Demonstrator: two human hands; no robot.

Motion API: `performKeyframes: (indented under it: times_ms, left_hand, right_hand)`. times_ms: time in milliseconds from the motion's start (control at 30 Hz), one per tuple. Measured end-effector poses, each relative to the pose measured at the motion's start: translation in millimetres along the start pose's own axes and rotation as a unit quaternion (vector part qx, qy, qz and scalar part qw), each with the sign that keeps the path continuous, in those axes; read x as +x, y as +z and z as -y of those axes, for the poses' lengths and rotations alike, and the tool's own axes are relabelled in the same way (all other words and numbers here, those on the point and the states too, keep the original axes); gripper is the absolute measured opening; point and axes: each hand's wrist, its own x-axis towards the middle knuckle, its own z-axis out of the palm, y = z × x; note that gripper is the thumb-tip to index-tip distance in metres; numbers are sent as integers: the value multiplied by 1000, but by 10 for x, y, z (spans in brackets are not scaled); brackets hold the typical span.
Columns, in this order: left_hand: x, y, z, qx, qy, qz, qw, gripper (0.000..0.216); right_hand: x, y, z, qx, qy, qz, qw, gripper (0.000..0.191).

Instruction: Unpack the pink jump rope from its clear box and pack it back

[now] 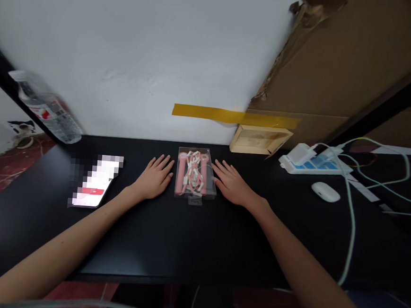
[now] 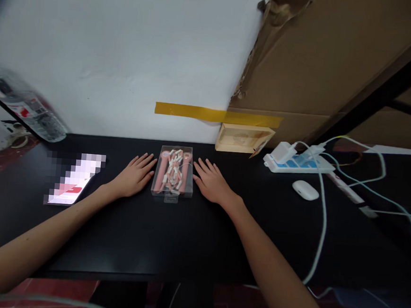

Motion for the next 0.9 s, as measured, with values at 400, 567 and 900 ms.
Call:
performKeyframes:
  times_ms: [400, 567, 900]
  left_hand:
    - [4, -72, -46, -3, -12, 7, 1000, 56]
    - [-9, -136, -83, -97, 9, -24, 995, 66]
    - [-64, -183, -79, -216, 50, 25, 975, 71]
  right_hand:
    - [-9, -45, 21, 58, -38, -64, 996, 69]
    - [-11, -87, 72, 78, -56, -77, 992, 66]
    - [-14, -204, 186, 96, -85, -143, 981, 47]
